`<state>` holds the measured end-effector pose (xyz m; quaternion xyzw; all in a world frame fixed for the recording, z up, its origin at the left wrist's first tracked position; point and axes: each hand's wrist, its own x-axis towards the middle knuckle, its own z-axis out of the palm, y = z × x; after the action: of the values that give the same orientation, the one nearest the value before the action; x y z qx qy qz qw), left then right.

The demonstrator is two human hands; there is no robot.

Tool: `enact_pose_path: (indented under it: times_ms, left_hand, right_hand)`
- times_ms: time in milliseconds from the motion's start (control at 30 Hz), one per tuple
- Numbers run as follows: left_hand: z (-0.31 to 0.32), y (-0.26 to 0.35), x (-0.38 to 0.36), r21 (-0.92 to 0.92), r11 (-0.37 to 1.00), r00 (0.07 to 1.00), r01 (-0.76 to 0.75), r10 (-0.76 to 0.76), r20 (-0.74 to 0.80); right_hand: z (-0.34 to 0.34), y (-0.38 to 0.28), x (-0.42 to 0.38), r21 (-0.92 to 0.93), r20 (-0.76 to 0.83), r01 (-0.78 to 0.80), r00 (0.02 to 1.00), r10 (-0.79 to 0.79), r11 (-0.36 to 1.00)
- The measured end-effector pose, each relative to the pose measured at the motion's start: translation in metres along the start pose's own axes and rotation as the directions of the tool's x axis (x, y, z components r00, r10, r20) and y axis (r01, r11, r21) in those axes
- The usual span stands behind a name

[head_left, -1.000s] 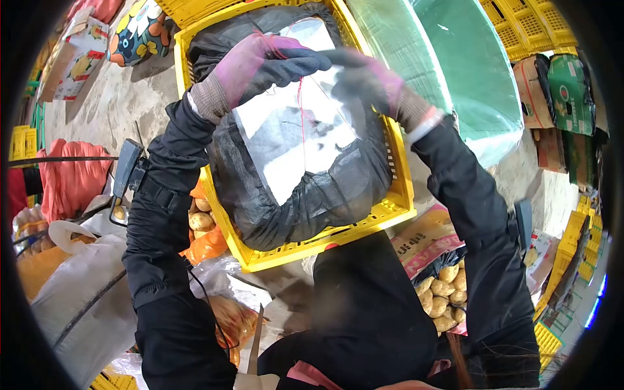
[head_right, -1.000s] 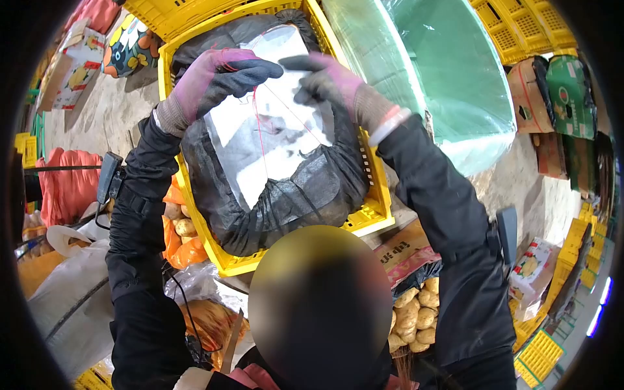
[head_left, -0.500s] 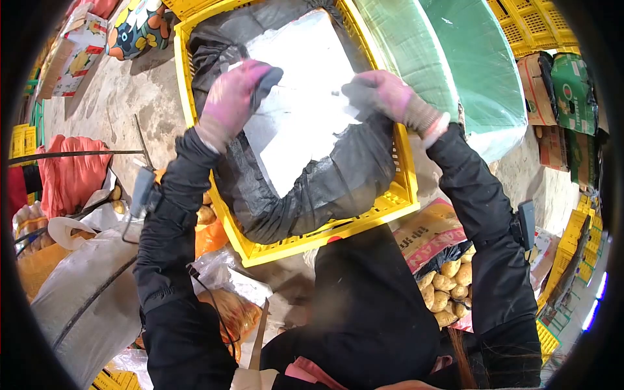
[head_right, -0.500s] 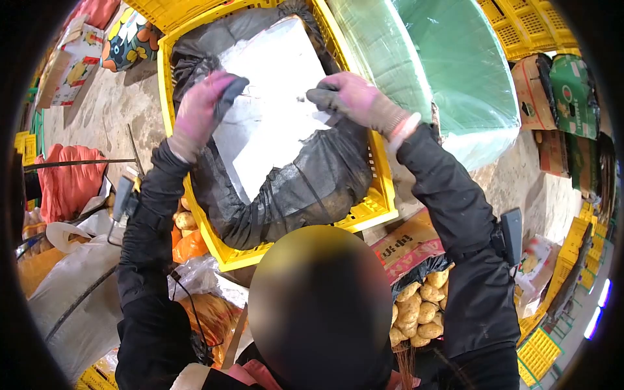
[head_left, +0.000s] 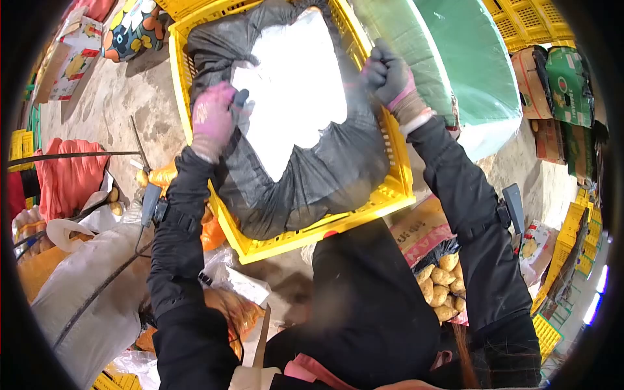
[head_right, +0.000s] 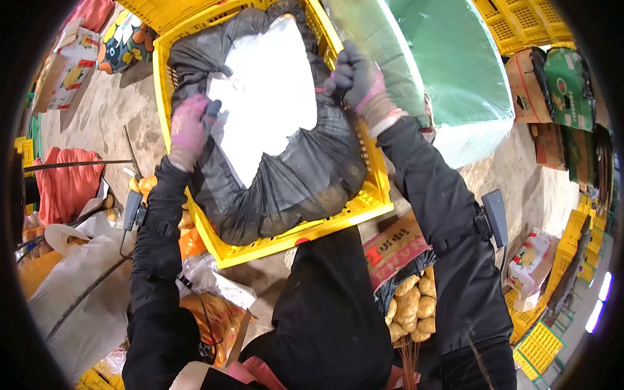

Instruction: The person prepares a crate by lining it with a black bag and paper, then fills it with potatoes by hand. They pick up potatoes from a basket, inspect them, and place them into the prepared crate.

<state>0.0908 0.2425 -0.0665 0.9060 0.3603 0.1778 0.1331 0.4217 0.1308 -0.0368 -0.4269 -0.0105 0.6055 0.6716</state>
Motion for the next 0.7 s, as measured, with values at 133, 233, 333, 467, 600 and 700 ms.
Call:
enact_pose_path:
  times_ms: [133, 233, 333, 467, 600, 700]
  left_hand:
    - [0.001, 0.011, -0.007, -0.378, 0.900, 0.972, 0.217, -0.234, 0.001]
    - [-0.018, 0.042, 0.016, -0.774, 0.610, 0.971, 0.168, -0.237, 0.024]
    - [0.018, 0.070, 0.044, -0.967, -0.247, 0.984, 0.058, -0.152, 0.098]
    - [0.068, 0.014, 0.047, -0.703, -0.651, 0.955, 0.287, 0.250, 0.159]
    - [0.029, 0.045, 0.037, -0.714, -0.572, 0.903, 0.405, 0.124, 0.412]
    - [0.026, 0.069, 0.030, -0.781, 0.455, 0.891, 0.428, -0.068, 0.449]
  right_hand:
    - [0.013, 0.011, -0.008, -0.426, 0.096, 0.157, 0.987, -0.129, 0.891]
    - [0.030, 0.034, -0.015, -0.616, 0.004, 0.245, 0.951, -0.308, 0.749]
    - [0.000, 0.058, 0.011, -0.557, 0.077, 0.233, 0.970, -0.230, 0.797]
    - [-0.015, 0.056, 0.013, -0.476, 0.059, 0.129, 0.992, -0.114, 0.870]
    - [0.000, 0.042, 0.010, -0.782, 0.208, 0.401, 0.890, -0.407, 0.478]
    - [0.059, -0.012, -0.024, -0.561, 0.166, 0.083, 0.986, 0.014, 0.824]
